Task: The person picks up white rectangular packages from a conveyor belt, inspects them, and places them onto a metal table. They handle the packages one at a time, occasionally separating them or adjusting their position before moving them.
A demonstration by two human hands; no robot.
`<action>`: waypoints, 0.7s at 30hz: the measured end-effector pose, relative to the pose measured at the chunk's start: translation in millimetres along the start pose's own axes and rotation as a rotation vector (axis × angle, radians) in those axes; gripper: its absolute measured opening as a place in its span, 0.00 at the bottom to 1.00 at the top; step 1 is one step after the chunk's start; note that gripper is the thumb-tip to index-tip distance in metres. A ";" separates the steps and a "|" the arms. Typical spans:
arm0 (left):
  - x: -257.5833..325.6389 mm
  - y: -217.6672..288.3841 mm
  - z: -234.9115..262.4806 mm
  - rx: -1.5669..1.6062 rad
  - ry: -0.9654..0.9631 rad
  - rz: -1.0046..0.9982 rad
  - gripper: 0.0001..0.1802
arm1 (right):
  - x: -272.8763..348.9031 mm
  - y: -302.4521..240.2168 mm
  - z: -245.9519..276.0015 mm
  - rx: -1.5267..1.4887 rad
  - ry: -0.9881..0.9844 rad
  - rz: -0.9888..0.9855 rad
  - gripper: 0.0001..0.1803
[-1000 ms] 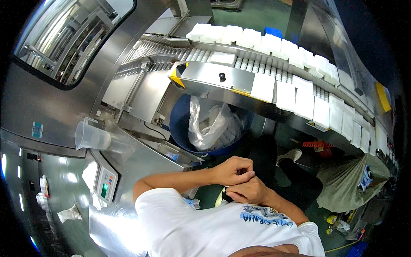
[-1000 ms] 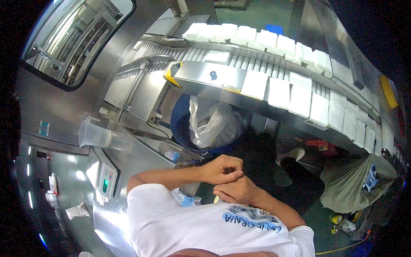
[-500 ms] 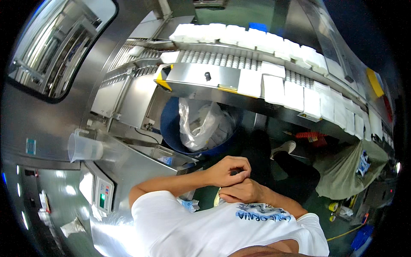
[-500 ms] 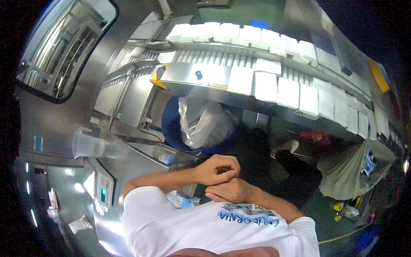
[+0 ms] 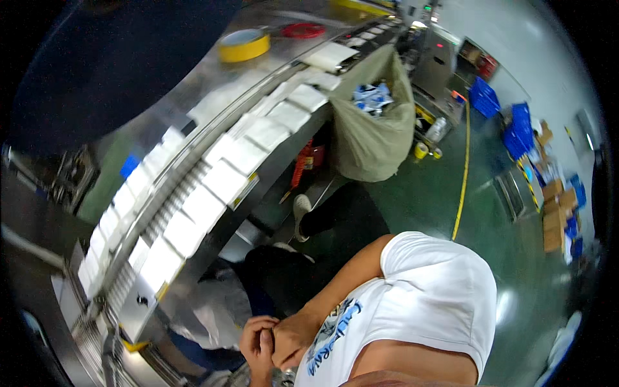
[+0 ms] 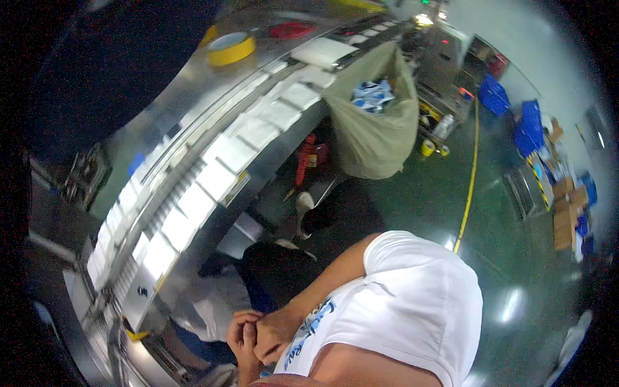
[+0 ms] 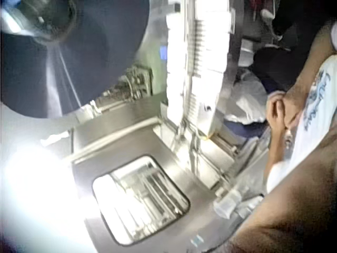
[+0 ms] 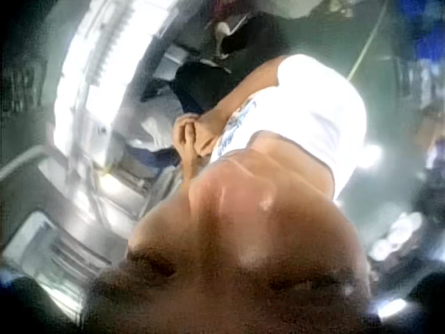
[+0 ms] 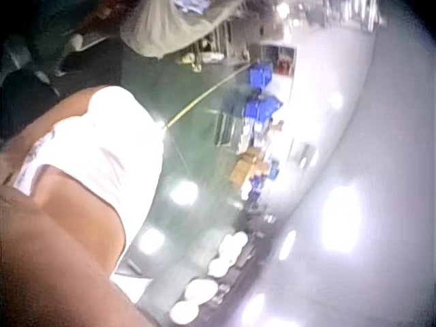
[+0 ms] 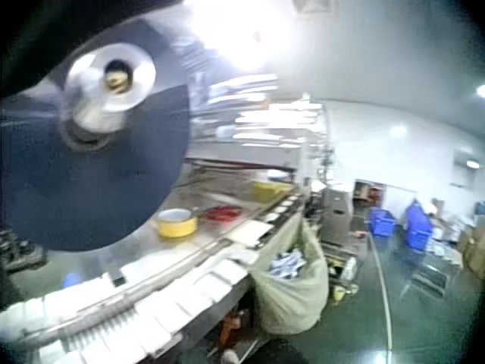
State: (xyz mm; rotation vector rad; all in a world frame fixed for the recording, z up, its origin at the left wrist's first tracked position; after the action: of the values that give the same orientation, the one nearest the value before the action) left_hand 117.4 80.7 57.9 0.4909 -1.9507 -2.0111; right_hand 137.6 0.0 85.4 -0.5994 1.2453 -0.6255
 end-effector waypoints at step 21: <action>-2.4 -3.3 5.6 -0.018 -0.119 -0.129 0.06 | -0.3 3.8 2.5 0.145 -0.009 0.009 0.05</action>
State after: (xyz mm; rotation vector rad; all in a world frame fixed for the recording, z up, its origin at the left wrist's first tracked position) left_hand 117.2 86.9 54.8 0.5166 -2.0145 -2.1817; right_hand 140.4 3.0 83.4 -0.4748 1.1822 -0.6987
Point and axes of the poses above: each hand's wrist, its own x-axis away from the middle knuckle, its own z-axis out of the back of the hand, y = z × x, the point moved 9 cm from there along -x, towards the middle knuckle, and after that the axes turned 1 degree about y, right-handed, at the moved point
